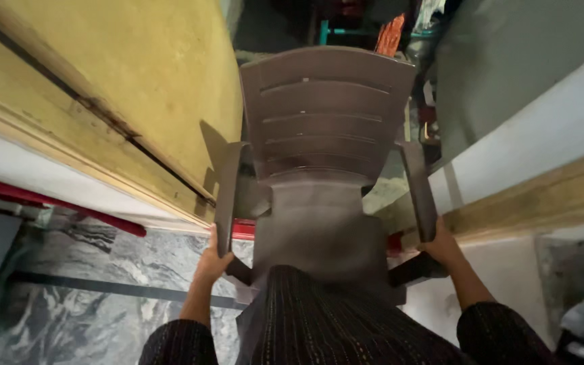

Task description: The person picks up a brown plastic chair and carries it from a room with marble flooring into an adjacent bedroom, placing it beside a bed. The person then returns to the first room and repeats the action with a second identical chair.

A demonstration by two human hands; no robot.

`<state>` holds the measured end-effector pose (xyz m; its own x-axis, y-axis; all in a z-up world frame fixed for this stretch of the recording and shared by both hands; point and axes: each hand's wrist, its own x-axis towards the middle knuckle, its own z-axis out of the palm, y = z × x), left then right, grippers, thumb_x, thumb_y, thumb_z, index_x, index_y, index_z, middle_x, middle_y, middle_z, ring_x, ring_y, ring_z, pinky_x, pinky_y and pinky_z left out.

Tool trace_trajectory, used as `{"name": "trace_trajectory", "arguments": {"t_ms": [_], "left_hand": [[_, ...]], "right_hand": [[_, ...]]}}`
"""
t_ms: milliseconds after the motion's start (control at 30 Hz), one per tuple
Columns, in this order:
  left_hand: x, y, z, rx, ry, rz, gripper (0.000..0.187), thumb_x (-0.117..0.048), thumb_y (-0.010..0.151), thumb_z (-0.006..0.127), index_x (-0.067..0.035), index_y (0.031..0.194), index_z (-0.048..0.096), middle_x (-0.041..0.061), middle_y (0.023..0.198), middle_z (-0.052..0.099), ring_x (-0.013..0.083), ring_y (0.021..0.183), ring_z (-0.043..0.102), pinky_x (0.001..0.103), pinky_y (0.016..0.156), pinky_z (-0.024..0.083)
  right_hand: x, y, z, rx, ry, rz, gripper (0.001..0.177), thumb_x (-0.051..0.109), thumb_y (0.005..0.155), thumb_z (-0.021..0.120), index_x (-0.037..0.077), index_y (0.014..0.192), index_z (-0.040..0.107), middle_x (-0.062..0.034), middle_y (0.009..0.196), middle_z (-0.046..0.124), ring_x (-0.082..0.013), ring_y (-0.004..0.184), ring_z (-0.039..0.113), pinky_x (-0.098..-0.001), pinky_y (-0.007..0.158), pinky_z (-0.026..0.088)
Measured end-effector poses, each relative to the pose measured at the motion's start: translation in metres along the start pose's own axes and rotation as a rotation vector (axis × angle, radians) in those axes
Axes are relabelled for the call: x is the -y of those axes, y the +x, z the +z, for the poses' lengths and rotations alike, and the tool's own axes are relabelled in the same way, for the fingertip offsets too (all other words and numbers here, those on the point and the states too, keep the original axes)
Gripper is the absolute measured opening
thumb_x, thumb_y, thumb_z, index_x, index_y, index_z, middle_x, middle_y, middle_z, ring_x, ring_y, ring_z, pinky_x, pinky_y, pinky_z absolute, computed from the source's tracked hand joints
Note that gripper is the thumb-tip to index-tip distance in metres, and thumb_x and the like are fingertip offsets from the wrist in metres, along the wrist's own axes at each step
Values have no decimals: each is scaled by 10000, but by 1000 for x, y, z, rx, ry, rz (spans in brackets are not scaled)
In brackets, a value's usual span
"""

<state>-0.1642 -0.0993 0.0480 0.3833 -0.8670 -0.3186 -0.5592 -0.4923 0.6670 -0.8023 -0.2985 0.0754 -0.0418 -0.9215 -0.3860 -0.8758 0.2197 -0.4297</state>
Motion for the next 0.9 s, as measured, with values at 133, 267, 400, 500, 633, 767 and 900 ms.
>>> {"name": "trace_trajectory", "arguments": {"t_ms": [133,267,400,500,633,767,900], "left_hand": [[-29,6,0,-69,147,-77,1052,-328,833,753,-370,1646,86,344,1176,639,500,1119,636,533,970,508],[-45,17,4,-155,237,-174,931,-390,874,734,-434,1637,202,335,1203,603,494,1144,616,516,992,503],[-32,26,11,-227,251,-186,790,-371,888,713,-354,1603,376,289,1164,666,464,1122,644,515,985,514],[-9,27,1,-232,203,-121,927,-337,773,792,-176,1588,382,294,1118,708,462,1077,667,509,956,528],[0,34,10,-137,45,-159,1038,-326,727,847,-138,1574,277,273,1135,719,424,1067,701,474,935,558],[-8,58,26,-99,-93,-183,1194,-261,719,840,-153,1627,72,280,1196,707,423,1115,697,469,964,550],[-16,75,24,-141,-25,-69,1207,-250,749,861,-179,1599,7,324,1384,547,489,1226,571,516,1014,471]], "right_hand": [[2,33,-7,42,-67,9,1313,319,693,849,113,1675,3,-348,1294,635,-480,1195,643,-476,1004,533],[9,51,-10,37,-60,-22,1310,344,710,843,118,1677,-11,-344,1294,639,-485,1189,645,-478,1008,527],[18,53,-4,20,38,-91,1330,384,715,819,136,1686,-56,-361,1268,637,-498,1181,636,-491,999,518],[32,55,1,10,67,-127,1340,408,705,831,134,1659,-69,-359,1278,630,-501,1177,637,-496,984,525],[45,66,-7,30,0,-71,1342,369,697,849,192,1663,-64,-338,1305,633,-502,1194,635,-506,984,523],[68,102,-25,95,-172,46,1360,381,740,831,223,1703,-116,-339,1299,660,-503,1200,648,-491,1011,524],[83,116,-26,42,-22,-20,1402,331,670,864,247,1676,-109,-333,1314,632,-487,1209,631,-482,991,525]]}}
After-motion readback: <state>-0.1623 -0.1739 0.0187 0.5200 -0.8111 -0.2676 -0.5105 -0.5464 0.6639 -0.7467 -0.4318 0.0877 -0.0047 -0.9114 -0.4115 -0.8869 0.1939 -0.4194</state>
